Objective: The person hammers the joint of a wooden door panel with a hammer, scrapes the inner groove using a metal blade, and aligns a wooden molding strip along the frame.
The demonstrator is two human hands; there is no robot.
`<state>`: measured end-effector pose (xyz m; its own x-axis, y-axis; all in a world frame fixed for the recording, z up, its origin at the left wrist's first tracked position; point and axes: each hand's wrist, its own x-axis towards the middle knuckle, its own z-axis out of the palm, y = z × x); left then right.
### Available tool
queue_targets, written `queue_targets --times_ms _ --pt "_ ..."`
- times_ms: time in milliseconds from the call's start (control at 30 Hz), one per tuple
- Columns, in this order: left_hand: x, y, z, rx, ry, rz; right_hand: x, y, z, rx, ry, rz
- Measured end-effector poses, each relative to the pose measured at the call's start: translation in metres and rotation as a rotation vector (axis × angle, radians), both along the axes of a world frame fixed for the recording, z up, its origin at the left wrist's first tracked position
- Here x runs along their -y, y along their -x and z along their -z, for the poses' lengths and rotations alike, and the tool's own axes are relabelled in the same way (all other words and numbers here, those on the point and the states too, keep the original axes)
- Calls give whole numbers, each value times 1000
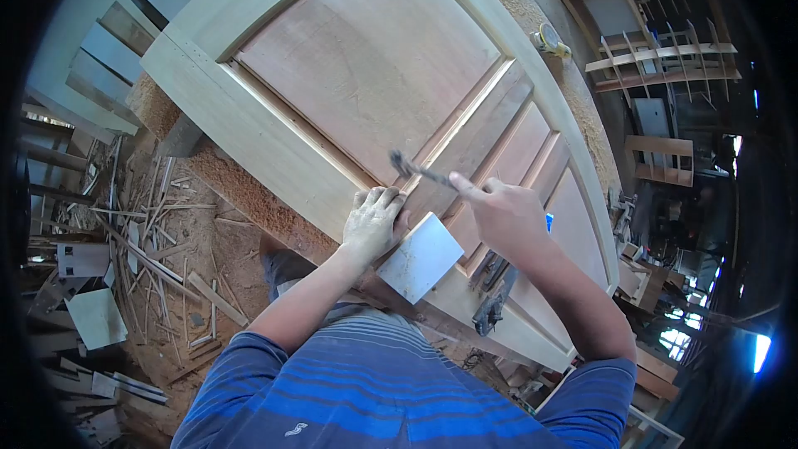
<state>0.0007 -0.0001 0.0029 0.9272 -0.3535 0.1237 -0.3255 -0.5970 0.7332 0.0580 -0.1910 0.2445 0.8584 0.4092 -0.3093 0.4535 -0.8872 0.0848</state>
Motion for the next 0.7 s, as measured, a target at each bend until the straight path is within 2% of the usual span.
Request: queue_targets --times_ms 67,167,267,367,467,567,700 --pt "-1 1 -3 -18 -10 19 0 -2 3 -81 167 22" --pt "0 1 1 22 -16 -8 -4 -7 -3 -46 50 2" --pt "2 0 1 22 -21 -8 -4 -4 1 -98 168 55" --pt "0 -2 -3 10 1 -2 1 -8 -5 -108 162 5" --pt "1 0 -1 41 23 -27 15 5 -8 -22 -94 126" --pt "4 -4 -4 70 35 -65 39 40 9 137 -479 369" --pt "13 -17 -6 28 -28 -72 72 117 47 316 -678 706"
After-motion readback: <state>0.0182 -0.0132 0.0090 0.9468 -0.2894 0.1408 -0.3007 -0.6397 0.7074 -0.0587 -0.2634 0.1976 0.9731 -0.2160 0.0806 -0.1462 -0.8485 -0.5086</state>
